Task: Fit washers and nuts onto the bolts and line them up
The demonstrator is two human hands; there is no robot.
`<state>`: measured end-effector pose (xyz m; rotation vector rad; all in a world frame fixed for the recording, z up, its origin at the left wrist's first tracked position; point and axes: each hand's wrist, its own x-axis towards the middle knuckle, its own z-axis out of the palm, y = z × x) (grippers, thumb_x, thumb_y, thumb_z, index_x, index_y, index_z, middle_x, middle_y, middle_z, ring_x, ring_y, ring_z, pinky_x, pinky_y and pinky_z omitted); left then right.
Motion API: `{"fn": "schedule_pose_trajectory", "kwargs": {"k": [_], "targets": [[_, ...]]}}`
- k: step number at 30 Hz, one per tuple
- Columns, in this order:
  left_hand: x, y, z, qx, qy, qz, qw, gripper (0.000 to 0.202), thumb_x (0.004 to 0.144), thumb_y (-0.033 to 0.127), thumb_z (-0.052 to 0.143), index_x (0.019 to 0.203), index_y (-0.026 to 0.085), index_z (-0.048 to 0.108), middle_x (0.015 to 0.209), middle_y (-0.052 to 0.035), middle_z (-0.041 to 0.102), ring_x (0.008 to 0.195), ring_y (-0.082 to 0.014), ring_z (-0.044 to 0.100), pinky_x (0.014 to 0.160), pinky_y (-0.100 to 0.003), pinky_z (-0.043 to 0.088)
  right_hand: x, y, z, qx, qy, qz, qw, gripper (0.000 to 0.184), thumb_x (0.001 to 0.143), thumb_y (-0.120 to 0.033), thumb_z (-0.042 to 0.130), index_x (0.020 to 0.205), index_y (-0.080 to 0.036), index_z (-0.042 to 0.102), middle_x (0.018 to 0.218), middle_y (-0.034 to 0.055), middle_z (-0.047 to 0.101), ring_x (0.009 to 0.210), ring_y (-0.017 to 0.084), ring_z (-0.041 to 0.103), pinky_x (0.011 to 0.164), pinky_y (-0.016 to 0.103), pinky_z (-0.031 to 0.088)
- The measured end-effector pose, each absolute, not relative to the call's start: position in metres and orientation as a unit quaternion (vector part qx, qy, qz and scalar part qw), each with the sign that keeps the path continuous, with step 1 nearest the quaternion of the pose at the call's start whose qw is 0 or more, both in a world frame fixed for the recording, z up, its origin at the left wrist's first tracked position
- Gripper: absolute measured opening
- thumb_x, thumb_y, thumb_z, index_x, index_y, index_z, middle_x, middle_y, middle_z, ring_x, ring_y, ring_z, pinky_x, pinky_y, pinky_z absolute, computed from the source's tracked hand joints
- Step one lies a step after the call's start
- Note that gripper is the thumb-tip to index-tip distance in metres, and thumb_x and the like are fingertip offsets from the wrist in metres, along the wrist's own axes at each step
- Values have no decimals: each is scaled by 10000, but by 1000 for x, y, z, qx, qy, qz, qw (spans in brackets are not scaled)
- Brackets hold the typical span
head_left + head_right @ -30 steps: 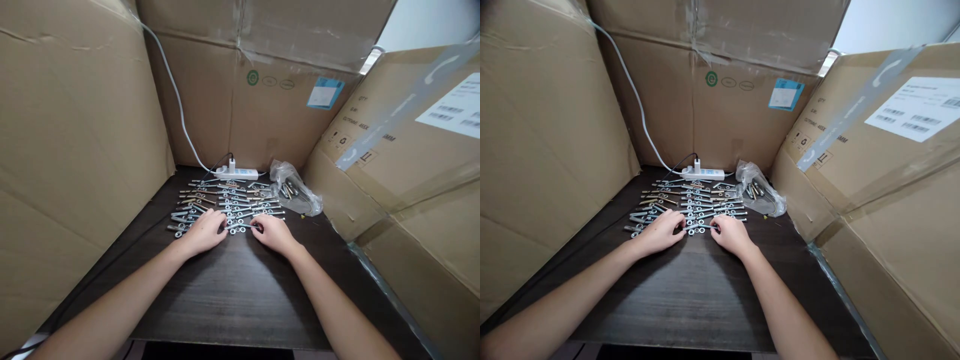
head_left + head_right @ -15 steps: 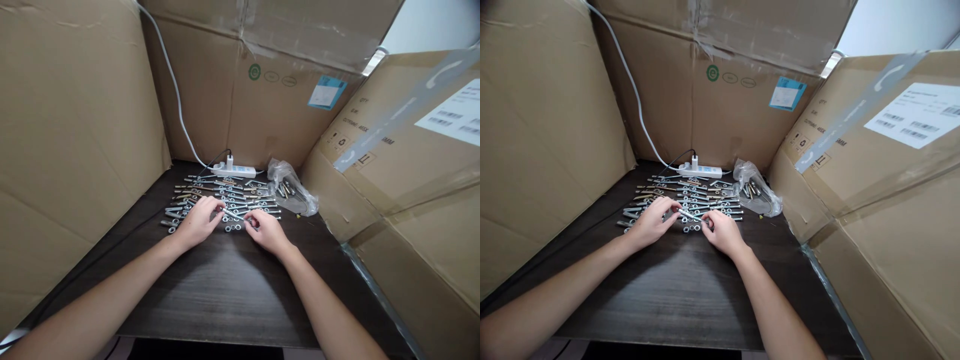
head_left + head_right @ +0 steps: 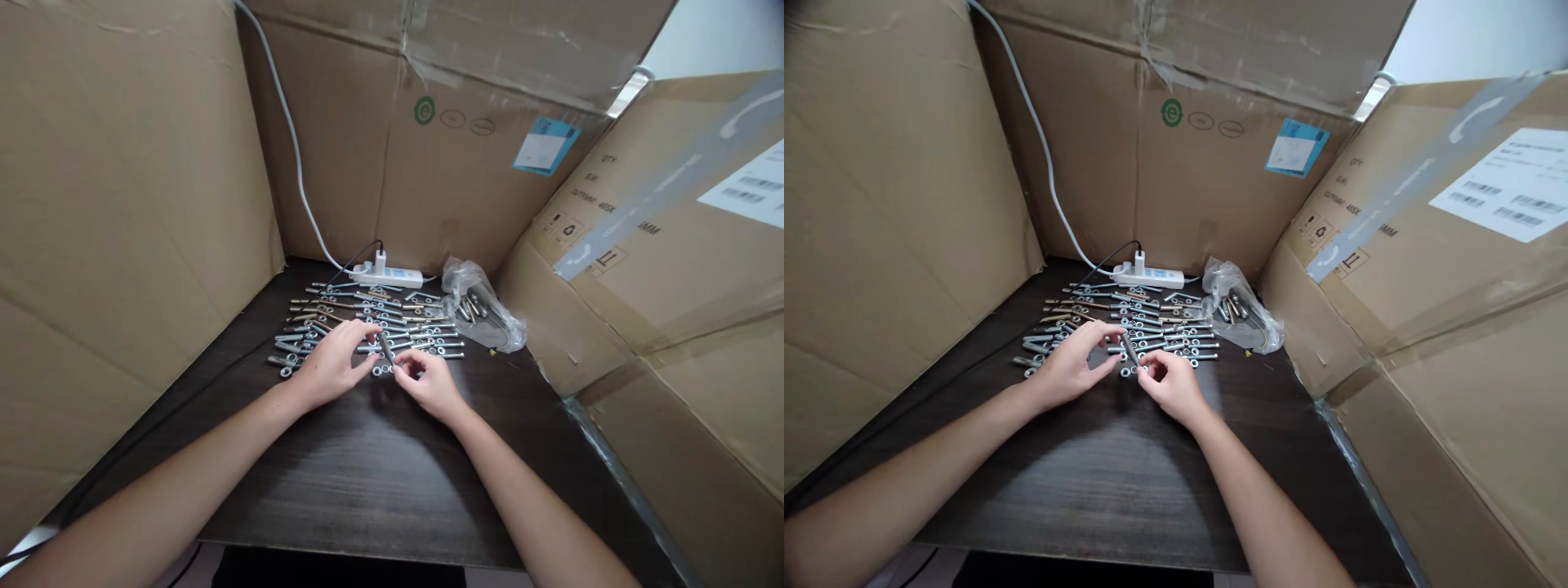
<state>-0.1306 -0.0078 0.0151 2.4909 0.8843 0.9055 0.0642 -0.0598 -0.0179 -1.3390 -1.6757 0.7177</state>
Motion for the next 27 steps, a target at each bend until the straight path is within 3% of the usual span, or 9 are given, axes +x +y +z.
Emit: {"fn": "schedule_pose_trajectory", "kwargs": {"k": [4,9,15,23,27], "targets": [[-128,-12,13,901,284,278,174,491,783,260,614,1228,240,408,1178,-58,502,1108,-223,482,961,-382,413,61,-59,-17,-520,-589,410,462,170,736,-328,630,807,-175,609,600,-22,580,546,125,558,560,246,440],[-128,-17,11,906,278,276,162,621,740,302,654,1265,238,327,1223,-86,436,1122,-240,473,959,-402,424,54,-63,-15,-486,-522,521,469,264,705,-394,676,817,-162,616,569,-28,571,493,105,530,511,231,427],[-128,-18,13,912,268,281,132,664,719,301,660,1269,236,295,1229,-99,429,1149,-264,440,941,-422,419,50,-66,-9,-480,-503,539,476,265,701,-405,681,787,-160,623,540,-46,510,451,71,431,450,198,333],[-126,-20,13,914,281,272,103,590,710,269,628,1223,215,341,1193,-92,463,1120,-263,465,931,-398,390,50,-67,-11,-470,-529,549,444,281,717,-422,656,825,-164,626,584,-40,517,475,73,425,463,196,335],[-128,-17,14,905,305,284,87,607,709,291,641,1223,204,330,1193,-93,466,1070,-254,493,904,-378,397,58,-66,-9,-504,-601,447,431,220,784,-357,581,894,-177,645,656,-17,579,528,99,483,513,220,386]]}}
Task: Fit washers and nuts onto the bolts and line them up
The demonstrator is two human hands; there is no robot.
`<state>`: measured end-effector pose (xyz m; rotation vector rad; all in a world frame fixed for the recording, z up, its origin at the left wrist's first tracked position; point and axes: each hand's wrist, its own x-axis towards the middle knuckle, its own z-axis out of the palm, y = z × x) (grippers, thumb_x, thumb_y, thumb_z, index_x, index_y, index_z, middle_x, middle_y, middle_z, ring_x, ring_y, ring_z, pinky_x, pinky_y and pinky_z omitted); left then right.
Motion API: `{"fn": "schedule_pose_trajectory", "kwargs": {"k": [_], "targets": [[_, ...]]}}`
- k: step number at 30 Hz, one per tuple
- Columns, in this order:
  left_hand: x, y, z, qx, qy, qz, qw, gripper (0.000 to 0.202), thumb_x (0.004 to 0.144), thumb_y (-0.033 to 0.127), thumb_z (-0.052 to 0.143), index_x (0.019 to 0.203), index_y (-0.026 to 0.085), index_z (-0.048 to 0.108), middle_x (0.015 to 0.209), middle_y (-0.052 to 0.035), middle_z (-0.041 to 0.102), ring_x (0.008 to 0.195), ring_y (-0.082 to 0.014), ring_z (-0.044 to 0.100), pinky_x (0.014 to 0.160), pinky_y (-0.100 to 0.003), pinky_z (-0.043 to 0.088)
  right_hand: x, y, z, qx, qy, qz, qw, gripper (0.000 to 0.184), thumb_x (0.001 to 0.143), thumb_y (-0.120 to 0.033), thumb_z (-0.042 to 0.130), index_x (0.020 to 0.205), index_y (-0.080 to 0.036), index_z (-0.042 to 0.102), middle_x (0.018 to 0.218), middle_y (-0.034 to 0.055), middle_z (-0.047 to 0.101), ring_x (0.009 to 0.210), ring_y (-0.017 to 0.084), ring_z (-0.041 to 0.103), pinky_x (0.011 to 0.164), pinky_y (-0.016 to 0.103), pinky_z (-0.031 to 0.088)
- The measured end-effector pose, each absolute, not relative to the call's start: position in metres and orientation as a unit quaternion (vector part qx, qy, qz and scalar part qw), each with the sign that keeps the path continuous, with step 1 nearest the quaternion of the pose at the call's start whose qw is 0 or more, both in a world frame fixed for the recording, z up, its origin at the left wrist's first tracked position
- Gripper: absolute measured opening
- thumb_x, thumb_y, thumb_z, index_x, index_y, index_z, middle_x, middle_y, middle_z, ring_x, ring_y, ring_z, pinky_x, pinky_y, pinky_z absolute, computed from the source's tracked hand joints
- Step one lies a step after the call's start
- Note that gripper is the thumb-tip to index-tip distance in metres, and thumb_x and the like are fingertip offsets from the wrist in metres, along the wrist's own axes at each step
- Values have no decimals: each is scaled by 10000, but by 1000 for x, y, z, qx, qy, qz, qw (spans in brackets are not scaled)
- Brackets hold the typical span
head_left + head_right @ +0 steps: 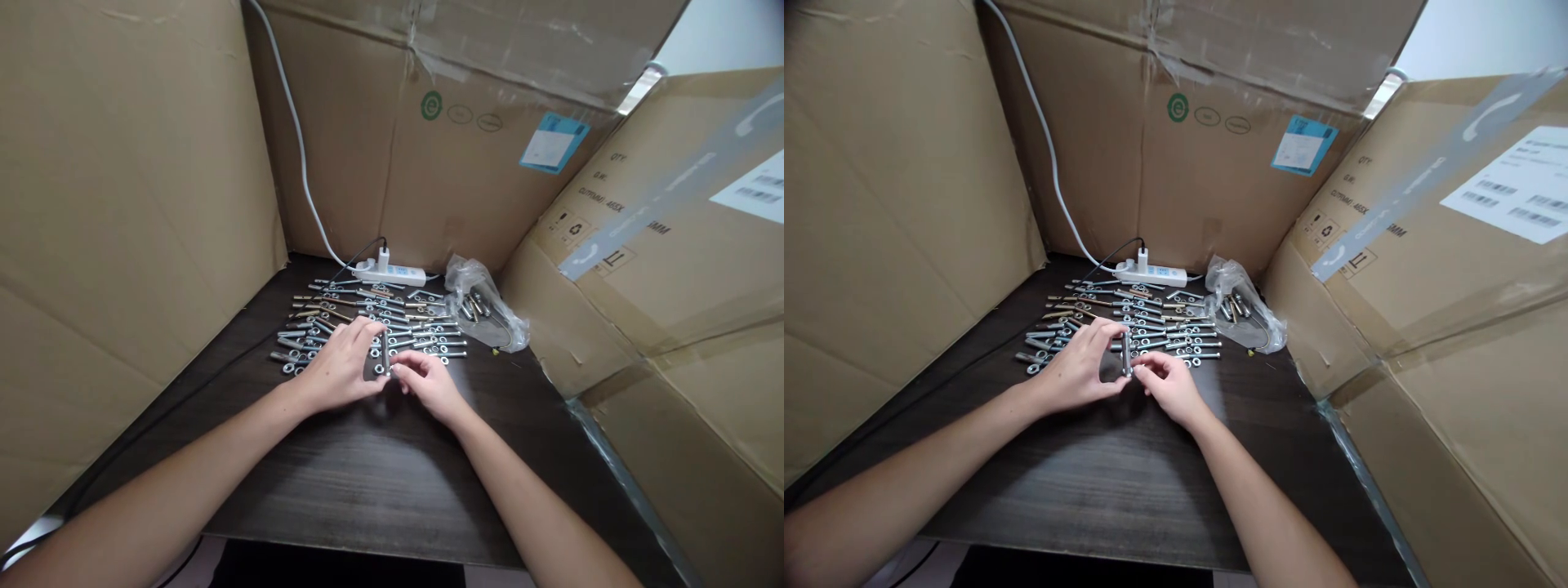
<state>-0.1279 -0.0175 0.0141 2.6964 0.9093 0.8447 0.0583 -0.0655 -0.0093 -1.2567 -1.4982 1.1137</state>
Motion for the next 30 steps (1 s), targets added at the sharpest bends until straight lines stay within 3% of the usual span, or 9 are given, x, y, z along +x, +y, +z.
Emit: {"fn": "schedule_pose_trajectory", "kwargs": {"k": [4,9,13,20,26,30], "targets": [[-130,-15,15,888,328,315,75,635,707,296,655,1232,200,312,1170,-98,464,1041,-255,498,904,-386,393,71,-62,-9,-580,-681,238,378,176,815,-257,522,895,-189,663,722,12,633,619,132,542,588,241,411],[-130,-14,15,888,326,315,70,618,724,293,643,1232,206,302,1150,-91,465,1041,-254,494,902,-392,391,74,-61,-14,-602,-734,165,266,176,802,-227,548,947,-218,649,706,-11,626,628,133,545,601,238,390],[-131,-13,13,893,328,300,68,623,731,293,639,1241,210,291,1161,-89,459,1055,-257,489,906,-394,389,70,-62,-15,-611,-746,135,227,182,807,-257,579,977,-246,642,777,-12,637,691,138,567,622,241,380],[-130,-13,11,899,316,289,88,622,734,300,644,1245,208,302,1172,-87,461,1062,-254,496,895,-388,406,70,-62,-14,-620,-751,99,205,136,828,-262,573,940,-234,644,891,15,642,809,151,596,684,248,409],[-130,-16,13,904,305,280,102,630,736,304,643,1252,216,293,1189,-90,452,1069,-254,493,909,-398,412,70,-62,-11,-630,-748,88,187,116,805,-268,590,887,-230,661,862,22,663,816,169,603,695,258,417],[-129,-19,15,914,279,264,127,610,744,307,640,1249,211,310,1163,-92,463,1046,-247,502,901,-393,425,69,-60,-11,-624,-718,132,280,128,810,-258,556,801,-211,675,787,32,667,726,167,586,665,267,408]]}}
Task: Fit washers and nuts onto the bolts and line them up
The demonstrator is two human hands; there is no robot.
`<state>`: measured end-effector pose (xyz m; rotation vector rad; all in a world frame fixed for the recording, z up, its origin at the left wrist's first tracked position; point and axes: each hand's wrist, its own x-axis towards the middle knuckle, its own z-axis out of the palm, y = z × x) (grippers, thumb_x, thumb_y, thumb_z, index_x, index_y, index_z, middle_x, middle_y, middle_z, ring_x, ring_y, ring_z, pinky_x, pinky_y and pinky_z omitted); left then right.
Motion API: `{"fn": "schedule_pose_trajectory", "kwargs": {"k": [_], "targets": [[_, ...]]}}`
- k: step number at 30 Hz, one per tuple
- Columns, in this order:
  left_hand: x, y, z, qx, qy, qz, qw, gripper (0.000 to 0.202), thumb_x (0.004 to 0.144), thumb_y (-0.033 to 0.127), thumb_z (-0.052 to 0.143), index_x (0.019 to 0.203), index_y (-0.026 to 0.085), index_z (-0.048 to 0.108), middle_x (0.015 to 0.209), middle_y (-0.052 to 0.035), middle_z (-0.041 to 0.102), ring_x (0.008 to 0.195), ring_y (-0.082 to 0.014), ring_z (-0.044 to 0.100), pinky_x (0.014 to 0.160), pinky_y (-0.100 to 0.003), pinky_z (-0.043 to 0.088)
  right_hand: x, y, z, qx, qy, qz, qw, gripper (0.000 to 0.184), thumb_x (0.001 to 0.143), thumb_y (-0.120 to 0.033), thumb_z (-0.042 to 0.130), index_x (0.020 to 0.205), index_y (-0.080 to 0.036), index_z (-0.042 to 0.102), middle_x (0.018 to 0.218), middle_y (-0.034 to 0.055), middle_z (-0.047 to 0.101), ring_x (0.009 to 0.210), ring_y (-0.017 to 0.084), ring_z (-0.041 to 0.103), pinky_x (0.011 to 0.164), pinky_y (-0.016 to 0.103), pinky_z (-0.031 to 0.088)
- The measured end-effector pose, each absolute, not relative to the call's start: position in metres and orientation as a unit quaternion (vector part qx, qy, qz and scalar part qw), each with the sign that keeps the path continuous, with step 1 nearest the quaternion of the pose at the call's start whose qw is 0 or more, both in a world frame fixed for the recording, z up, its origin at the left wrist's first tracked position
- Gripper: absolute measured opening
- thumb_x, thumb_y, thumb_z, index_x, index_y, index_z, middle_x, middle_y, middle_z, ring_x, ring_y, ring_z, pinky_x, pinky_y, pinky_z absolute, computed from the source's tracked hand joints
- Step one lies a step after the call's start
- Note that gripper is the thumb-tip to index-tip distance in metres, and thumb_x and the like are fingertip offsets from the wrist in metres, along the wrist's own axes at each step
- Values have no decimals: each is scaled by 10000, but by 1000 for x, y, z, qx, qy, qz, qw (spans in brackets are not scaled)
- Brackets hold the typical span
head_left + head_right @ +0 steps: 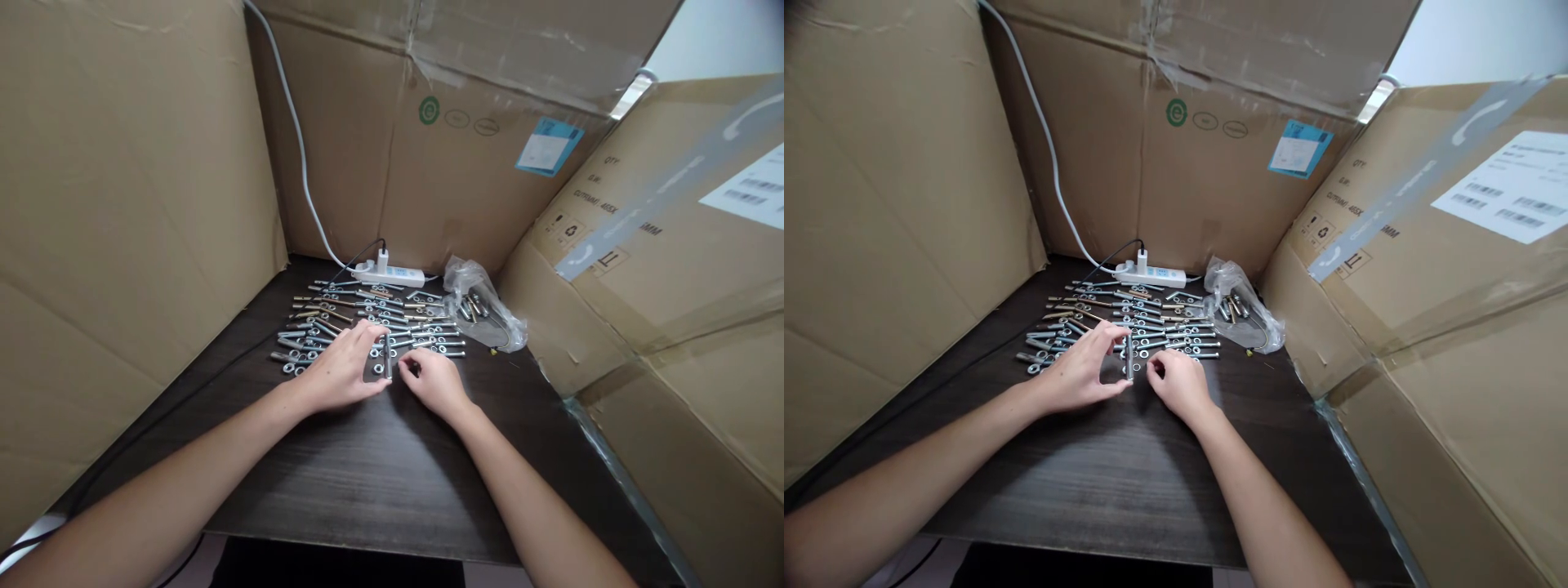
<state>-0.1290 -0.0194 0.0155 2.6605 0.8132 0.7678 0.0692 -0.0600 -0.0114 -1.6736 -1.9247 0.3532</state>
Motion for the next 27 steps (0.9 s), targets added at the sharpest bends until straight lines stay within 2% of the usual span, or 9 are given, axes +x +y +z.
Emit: {"fn": "schedule_pose_trajectory", "kwargs": {"k": [3,5,7,9,15,21,27], "targets": [[-128,-23,18,926,242,247,154,601,744,323,644,1246,211,332,1121,-82,479,1010,-235,517,876,-380,445,67,-60,-9,-574,-601,323,454,171,805,-332,575,797,-189,667,731,22,649,606,131,532,565,244,389],[-128,-26,19,931,225,236,163,599,748,327,639,1250,208,336,1116,-82,482,993,-231,523,863,-376,453,64,-61,-6,-508,-472,478,539,214,773,-389,620,800,-180,655,704,7,622,530,95,471,474,212,333],[-128,-27,20,934,218,228,168,608,754,323,635,1266,206,331,1124,-86,482,998,-233,522,864,-375,455,60,-62,-4,-447,-373,584,566,238,732,-400,674,792,-171,644,691,-5,596,498,67,429,431,187,281],[-127,-28,20,935,216,222,175,616,755,313,635,1282,214,331,1129,-85,485,1013,-235,519,873,-375,452,58,-64,-2,-409,-333,634,565,242,705,-380,714,765,-158,637,683,-7,582,503,55,428,426,170,277],[-126,-26,18,932,203,225,199,643,771,265,632,1328,228,314,1126,-78,530,1020,-228,532,885,-370,446,55,-65,-2,-401,-306,647,572,260,690,-364,742,722,-143,610,639,-21,550,493,46,416,423,155,284],[-125,-27,15,937,210,204,191,643,807,284,618,1362,223,300,1109,-67,580,993,-218,558,873,-367,446,54,-63,-3,-395,-287,655,577,292,667,-374,745,686,-149,560,596,-43,515,480,49,406,412,165,266],[-123,-29,16,948,207,182,158,501,850,294,575,1307,212,384,1098,-71,607,972,-223,574,851,-371,441,54,-62,-4,-425,-266,642,579,275,658,-352,728,675,-155,538,541,-64,475,443,48,405,394,164,252]]}}
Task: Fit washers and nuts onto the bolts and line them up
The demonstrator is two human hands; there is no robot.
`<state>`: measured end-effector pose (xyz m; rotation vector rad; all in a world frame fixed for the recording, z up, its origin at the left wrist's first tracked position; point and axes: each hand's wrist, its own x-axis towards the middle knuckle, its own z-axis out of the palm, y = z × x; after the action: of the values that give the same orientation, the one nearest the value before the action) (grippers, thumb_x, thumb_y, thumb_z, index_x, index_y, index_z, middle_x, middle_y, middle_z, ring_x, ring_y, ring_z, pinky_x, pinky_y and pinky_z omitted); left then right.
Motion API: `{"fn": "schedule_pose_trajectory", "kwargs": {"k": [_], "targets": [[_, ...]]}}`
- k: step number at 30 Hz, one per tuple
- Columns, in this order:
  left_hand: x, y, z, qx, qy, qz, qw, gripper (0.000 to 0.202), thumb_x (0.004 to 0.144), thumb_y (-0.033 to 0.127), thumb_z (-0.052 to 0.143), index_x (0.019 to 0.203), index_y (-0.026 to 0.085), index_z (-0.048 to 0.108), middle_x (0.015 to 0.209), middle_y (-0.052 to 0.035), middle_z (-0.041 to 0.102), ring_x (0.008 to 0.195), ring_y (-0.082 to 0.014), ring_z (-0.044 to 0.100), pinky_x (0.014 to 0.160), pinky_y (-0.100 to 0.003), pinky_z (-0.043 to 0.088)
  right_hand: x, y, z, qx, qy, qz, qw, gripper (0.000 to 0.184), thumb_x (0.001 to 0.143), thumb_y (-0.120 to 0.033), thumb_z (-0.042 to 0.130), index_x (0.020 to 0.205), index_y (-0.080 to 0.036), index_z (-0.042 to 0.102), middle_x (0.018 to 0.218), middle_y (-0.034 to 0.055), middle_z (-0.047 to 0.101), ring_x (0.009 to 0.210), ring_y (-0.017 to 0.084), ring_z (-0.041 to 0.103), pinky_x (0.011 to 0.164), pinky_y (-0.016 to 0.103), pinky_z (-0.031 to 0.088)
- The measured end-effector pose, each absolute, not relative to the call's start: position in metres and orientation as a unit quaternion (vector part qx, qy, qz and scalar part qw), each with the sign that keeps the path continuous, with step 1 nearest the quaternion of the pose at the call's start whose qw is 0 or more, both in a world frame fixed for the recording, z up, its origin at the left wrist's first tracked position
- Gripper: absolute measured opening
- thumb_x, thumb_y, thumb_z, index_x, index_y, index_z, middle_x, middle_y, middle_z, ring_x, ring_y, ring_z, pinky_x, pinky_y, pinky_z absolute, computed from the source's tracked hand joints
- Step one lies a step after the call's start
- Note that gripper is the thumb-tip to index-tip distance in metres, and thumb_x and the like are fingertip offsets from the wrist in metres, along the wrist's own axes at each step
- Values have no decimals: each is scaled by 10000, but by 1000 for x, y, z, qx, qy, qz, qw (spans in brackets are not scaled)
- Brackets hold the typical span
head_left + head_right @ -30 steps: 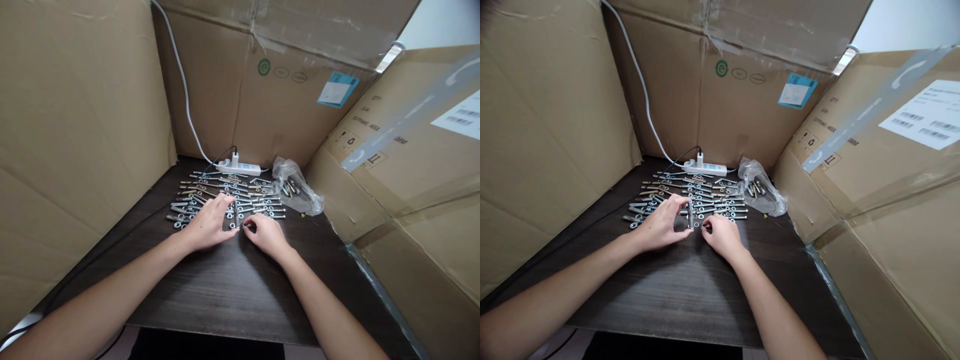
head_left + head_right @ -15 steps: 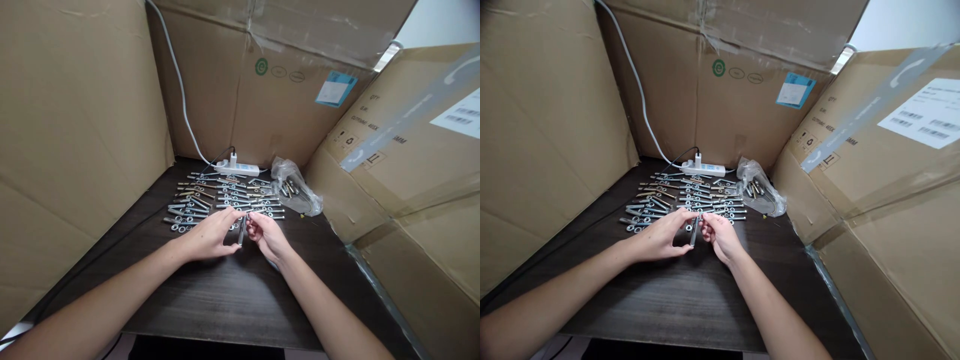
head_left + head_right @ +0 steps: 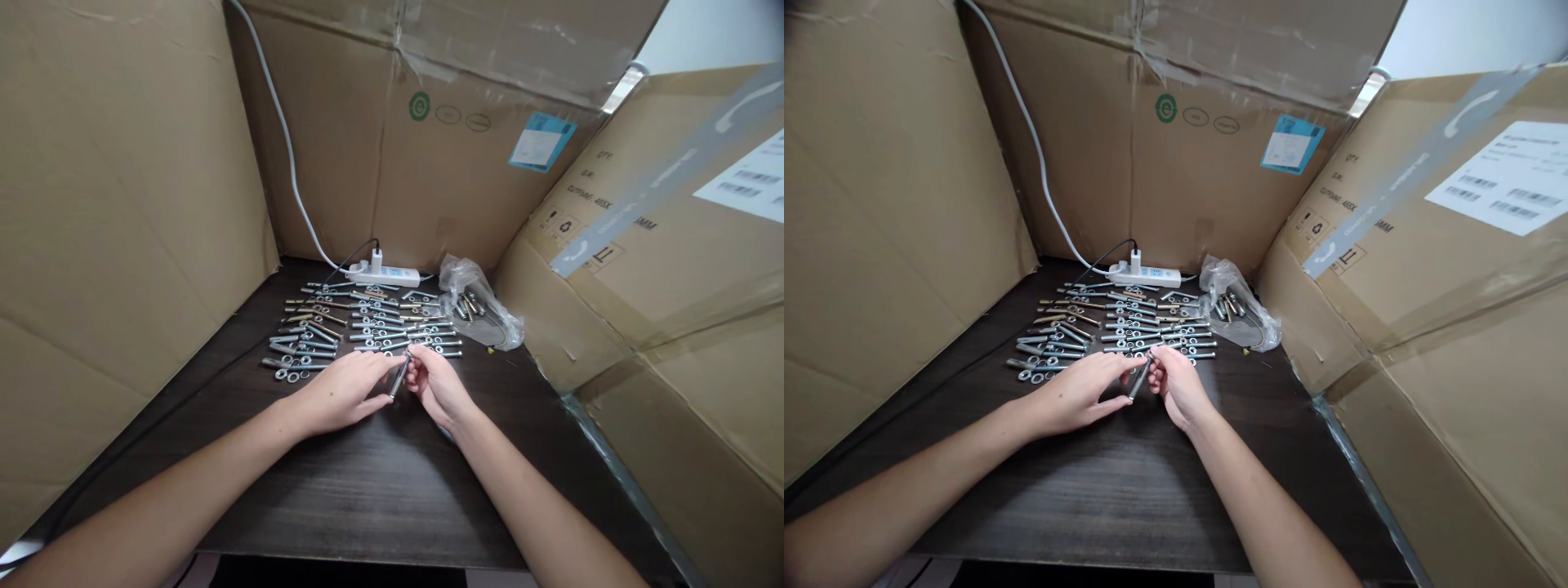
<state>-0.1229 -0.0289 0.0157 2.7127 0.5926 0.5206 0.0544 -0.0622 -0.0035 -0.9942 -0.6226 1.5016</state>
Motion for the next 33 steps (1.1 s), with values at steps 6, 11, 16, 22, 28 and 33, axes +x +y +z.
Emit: {"fn": "schedule_pose_trajectory", "kwargs": {"k": [6,11,16,22,28,33], "targets": [[-122,-31,18,941,217,195,175,539,802,289,628,1279,223,387,1151,-63,581,1012,-230,555,870,-375,427,52,-63,-5,-438,-266,641,571,248,682,-330,684,627,-161,511,506,-63,454,425,58,399,385,177,258],[-123,-32,19,939,221,196,176,684,755,262,663,1342,247,312,1167,-63,553,1008,-232,542,853,-367,426,49,-65,-6,-445,-263,650,557,229,671,-332,672,641,-165,518,510,-61,454,423,64,400,392,184,256],[-122,-33,20,945,214,188,162,637,756,234,643,1319,251,347,1060,-50,560,949,-221,543,835,-357,423,47,-67,-6,-453,-272,657,538,205,669,-331,648,651,-163,531,538,-49,475,443,69,415,419,191,276],[-125,-27,18,926,264,236,129,597,774,217,592,1305,218,320,1168,-86,491,1037,-241,508,885,-389,429,57,-64,-10,-534,-494,449,519,201,785,-362,536,720,-182,599,583,-31,508,511,108,451,490,228,335],[-128,-21,15,907,291,283,110,626,786,198,563,1334,231,261,1245,-98,454,1137,-257,458,935,-421,412,60,-62,-23,-571,-715,208,345,167,803,-208,554,949,-222,635,785,11,604,687,153,533,656,267,407],[-127,-24,15,910,301,255,125,610,784,210,574,1322,216,287,1181,-98,483,1001,-240,530,861,-391,444,55,-58,-23,-596,-748,145,253,133,813,-182,573,916,-226,646,843,26,603,769,162,554,710,269,408]]}}
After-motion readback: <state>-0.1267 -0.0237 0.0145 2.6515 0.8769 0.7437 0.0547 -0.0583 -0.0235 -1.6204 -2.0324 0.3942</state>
